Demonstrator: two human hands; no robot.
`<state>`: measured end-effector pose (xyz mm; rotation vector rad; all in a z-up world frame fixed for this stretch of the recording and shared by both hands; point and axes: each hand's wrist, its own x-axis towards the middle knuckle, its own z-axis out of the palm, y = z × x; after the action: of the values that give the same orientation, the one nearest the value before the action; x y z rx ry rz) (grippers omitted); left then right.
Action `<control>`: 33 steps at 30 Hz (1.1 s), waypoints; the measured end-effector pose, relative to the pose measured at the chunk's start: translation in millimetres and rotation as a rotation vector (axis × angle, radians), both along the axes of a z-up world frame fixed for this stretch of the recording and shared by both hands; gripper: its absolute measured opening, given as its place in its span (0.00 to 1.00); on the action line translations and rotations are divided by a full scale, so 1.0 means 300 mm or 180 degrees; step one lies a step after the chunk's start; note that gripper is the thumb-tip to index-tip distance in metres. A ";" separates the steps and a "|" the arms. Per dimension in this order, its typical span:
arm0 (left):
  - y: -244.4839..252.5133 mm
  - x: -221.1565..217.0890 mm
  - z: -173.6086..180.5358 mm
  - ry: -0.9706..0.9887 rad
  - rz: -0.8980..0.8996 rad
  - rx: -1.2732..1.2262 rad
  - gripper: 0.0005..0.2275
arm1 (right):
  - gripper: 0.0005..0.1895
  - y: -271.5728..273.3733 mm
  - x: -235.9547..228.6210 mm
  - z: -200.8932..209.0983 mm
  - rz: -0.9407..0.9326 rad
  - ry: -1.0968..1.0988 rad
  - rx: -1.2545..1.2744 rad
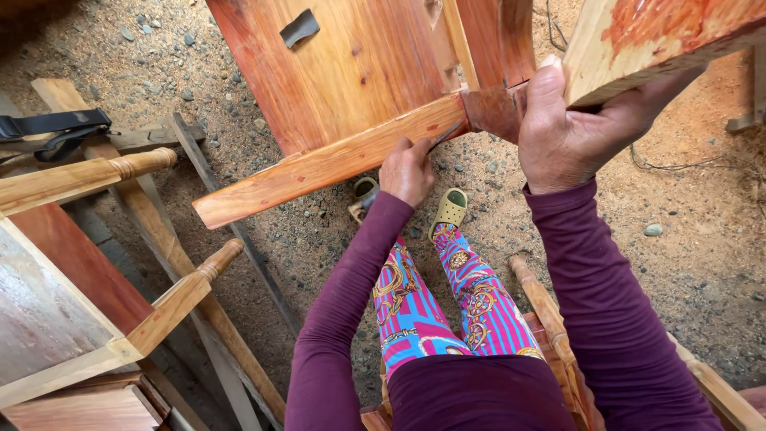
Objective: The person applies a reddish finish to a wooden chair using a small brush and a wooden applicator block. They repeatedly dip the brush into the finish on the block and spread it onto the chair's armrest and seat frame.
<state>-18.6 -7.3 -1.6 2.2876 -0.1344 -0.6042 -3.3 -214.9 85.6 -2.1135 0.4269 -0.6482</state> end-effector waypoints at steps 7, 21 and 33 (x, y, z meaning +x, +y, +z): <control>-0.076 -0.157 -0.133 0.0615 0.1076 -0.1030 0.13 | 0.55 -0.004 -0.003 0.001 0.0047 -0.0008 0.0002; -0.121 -0.178 -0.141 0.0149 0.1018 -0.0634 0.15 | 0.55 -0.003 -0.007 0.005 0.0152 -0.0075 0.0364; -0.049 -0.132 -0.130 -0.1030 -0.0316 0.0366 0.28 | 0.56 -0.038 -0.018 -0.044 0.0134 -0.0113 0.0044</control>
<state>-58.1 -22.1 -40.6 2.4885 -0.3796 -0.2924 -8.7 -226.2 72.6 -2.0894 0.3652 -0.6557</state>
